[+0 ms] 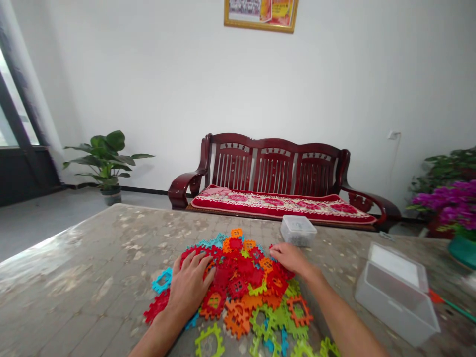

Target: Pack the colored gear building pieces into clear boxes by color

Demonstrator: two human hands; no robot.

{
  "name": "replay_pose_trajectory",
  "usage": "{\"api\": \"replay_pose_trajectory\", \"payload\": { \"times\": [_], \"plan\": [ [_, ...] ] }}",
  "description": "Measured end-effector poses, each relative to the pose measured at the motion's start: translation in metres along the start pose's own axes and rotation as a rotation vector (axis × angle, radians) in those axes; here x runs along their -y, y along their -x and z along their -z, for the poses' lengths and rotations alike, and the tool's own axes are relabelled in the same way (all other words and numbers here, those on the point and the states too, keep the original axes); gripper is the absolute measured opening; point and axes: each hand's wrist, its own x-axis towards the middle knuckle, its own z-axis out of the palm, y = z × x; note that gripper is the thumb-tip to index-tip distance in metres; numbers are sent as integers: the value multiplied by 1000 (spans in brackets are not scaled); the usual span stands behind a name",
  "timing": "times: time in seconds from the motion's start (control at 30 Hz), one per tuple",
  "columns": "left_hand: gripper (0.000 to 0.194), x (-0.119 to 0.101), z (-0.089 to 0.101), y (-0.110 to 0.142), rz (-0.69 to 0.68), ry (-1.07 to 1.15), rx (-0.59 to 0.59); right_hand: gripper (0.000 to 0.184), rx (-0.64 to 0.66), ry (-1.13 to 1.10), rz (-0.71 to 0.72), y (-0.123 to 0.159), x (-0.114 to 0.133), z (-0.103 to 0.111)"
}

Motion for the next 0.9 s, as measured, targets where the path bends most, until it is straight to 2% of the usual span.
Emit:
{"api": "replay_pose_trajectory", "payload": {
  "times": [0.17,0.23,0.37,0.43,0.53,0.67,0.8,0.9],
  "plan": [
    [28,6,-5,0,-8,18,-16,42,-325,98,-222,-6,-17,34],
    [29,10,-9,1,-3,39,-12,53,-387,175,-285,-12,-30,43],
    [30,12,-13,1,8,58,3,79,-285,337,-321,-17,-61,45],
    [30,10,-12,1,5,52,-14,83,-236,341,-297,-16,-73,42],
    [30,5,-9,1,-12,56,-22,69,-269,332,-230,-11,-82,36],
    [31,5,-5,-1,-20,36,9,49,-374,354,-197,1,-74,32],
    [31,1,0,0,-63,-17,4,43,-400,403,-231,23,-58,32],
    [40,-17,7,8,-140,9,44,40,-394,413,-196,40,-49,36]
  ]
}}
